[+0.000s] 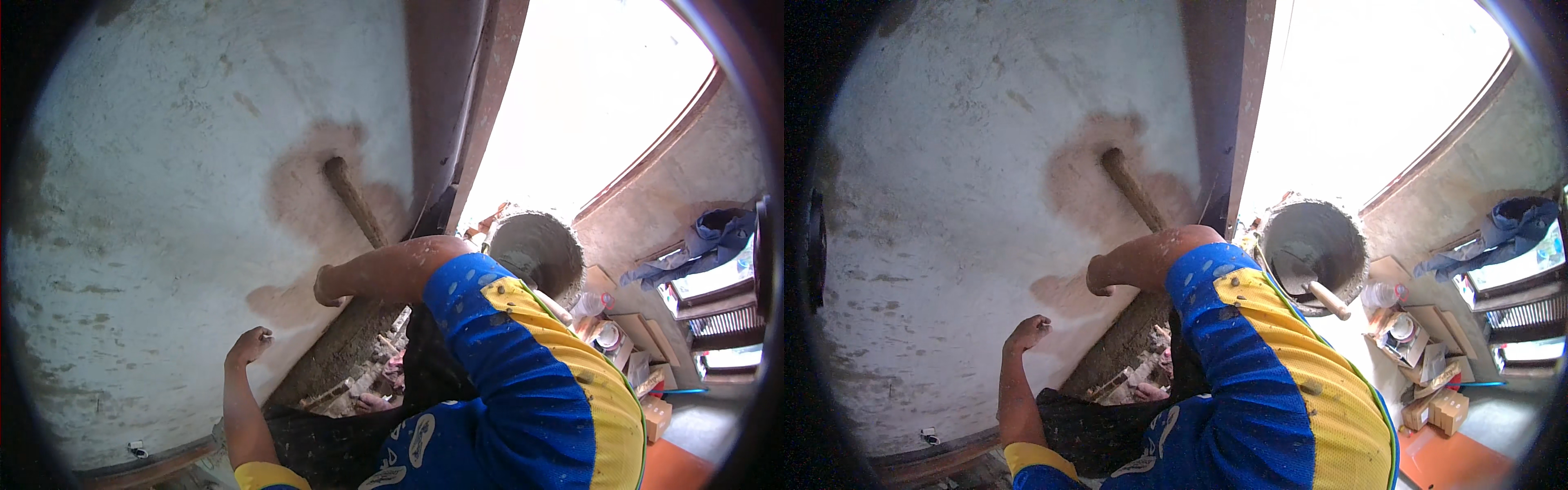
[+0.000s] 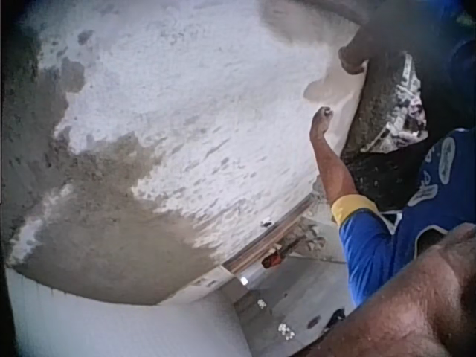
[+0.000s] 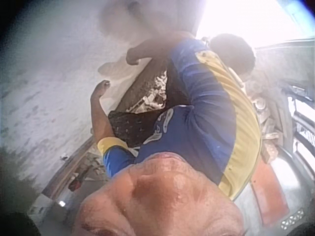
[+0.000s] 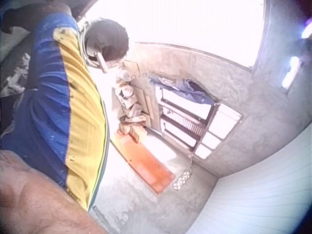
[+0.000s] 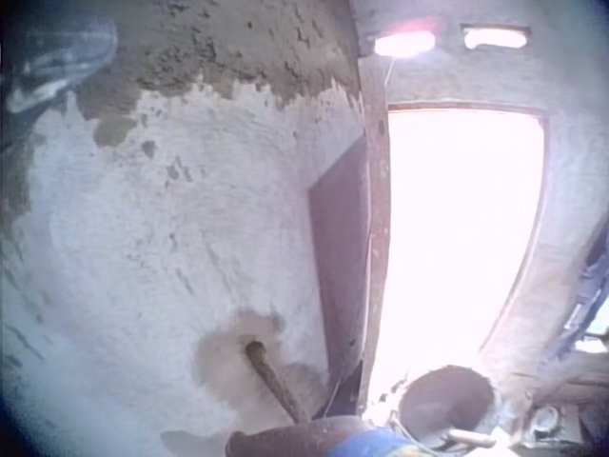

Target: The person applies plaster to a wall using a trowel, taking mortar from a bucket and smoothing it over the surface while using a long wooden guide.

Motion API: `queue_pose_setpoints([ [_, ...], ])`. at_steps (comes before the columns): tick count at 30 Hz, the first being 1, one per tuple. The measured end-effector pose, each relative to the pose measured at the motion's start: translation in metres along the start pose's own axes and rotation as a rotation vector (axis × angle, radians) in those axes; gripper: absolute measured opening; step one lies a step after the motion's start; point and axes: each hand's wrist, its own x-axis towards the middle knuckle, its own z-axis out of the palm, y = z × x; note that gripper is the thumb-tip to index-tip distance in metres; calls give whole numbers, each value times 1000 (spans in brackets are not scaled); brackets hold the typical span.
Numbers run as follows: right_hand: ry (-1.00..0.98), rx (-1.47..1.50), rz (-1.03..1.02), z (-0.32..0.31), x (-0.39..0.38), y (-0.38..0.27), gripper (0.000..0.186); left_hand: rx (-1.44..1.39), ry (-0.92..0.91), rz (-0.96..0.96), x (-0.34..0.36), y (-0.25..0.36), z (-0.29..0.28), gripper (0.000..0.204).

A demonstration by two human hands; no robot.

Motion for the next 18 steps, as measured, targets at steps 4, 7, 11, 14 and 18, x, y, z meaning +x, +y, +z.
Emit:
queue_pose_setpoints([
  [4,25,-26,-9,5,5,3,33,-12,4,4,-1,6,0,33],
  [7,4,-9,7,5,6,1,32,-9,22,15,1,0,0,33],
  [11,34,-59,-17,1,3,-3,32,-40,35,22,5,-17,7,34],
  [14,39,-36,-12,-2,4,-2,32,-21,22,34,5,-13,6,34],
  [18,-2,-2,21,-6,6,-1,33,15,24,11,2,-11,5,33],
])
